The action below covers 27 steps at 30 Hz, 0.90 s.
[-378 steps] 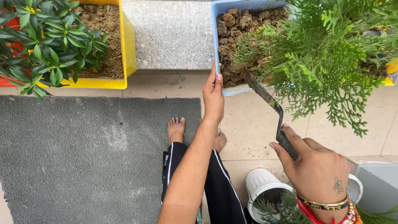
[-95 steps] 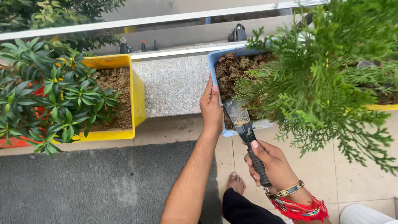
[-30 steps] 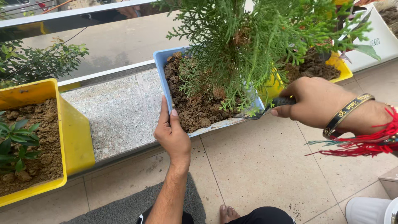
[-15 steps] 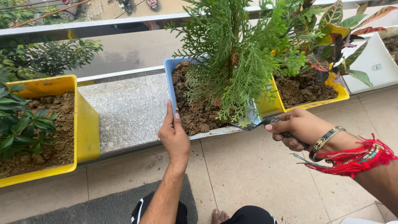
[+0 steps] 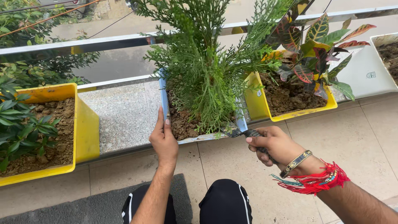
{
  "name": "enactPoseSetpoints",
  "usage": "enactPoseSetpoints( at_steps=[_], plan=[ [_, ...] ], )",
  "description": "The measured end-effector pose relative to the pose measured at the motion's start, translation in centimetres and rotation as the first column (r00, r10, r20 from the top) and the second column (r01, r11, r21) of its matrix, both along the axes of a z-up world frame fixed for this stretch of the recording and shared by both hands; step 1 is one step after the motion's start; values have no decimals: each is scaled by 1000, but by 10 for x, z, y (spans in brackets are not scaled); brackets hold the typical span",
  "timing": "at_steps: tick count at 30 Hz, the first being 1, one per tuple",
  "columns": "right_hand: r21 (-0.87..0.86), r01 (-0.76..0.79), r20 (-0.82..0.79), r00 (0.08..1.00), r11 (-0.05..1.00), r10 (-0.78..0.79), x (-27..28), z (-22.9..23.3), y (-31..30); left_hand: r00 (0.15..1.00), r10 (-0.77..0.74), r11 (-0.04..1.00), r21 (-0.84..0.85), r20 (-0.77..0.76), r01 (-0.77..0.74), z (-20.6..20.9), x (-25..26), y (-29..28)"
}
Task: The person uses a trowel to loosen and move soil around a plant in a pot. They use their hands to firm the soil and a small tool to scrape the inner edges of the container.
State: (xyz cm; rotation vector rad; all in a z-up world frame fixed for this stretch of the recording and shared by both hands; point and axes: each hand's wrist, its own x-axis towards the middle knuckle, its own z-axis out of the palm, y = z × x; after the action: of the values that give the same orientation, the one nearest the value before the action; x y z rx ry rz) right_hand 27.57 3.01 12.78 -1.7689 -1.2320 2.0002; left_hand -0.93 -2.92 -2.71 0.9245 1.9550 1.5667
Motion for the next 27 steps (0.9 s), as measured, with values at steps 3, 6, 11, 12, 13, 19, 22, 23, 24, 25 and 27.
enactPoseSetpoints(
  at_steps=[3,6,11,12,13,19,22,23,24,25,27],
  plan=[
    [-4,3,1,1000,1000,-3,-10,3,-6,999,-24,998,49,-29,25,6,-1,-5],
    [-19,-16,24,1000,1000,17,-17,7,-9,1000,-3,1000,-16,9,3,15,1,-7],
    [-35,34,4,999,999,-34,-23,10,-4,982,-3,1000,-26,186,8,26,-5,6],
    [-80,48,-22,998,996,-50,-19,9,-6,959,-22,999,-18,284,28,25,-3,0],
    [-125,62,-48,997,990,-68,-17,6,-7,959,-36,998,-35,281,47,22,-5,4],
    [-192,139,-211,961,972,-179,-20,6,-14,968,26,996,-94,251,-3,32,2,17],
    [-89,162,-220,959,983,-178,-16,-2,-23,961,-11,1000,9,276,9,26,2,14],
    [-87,165,-222,958,982,-181,-15,-3,-25,953,-13,999,40,303,1,25,2,16],
    [-89,180,-279,940,980,-198,-14,-6,-27,944,-9,998,67,329,-13,23,2,14],
    [-93,194,-334,918,977,-214,-13,-8,-32,945,-7,998,65,328,-16,22,2,13],
    [-82,209,-334,915,974,-225,-14,-10,-44,980,-14,1000,20,201,10,20,2,12]
  ],
)
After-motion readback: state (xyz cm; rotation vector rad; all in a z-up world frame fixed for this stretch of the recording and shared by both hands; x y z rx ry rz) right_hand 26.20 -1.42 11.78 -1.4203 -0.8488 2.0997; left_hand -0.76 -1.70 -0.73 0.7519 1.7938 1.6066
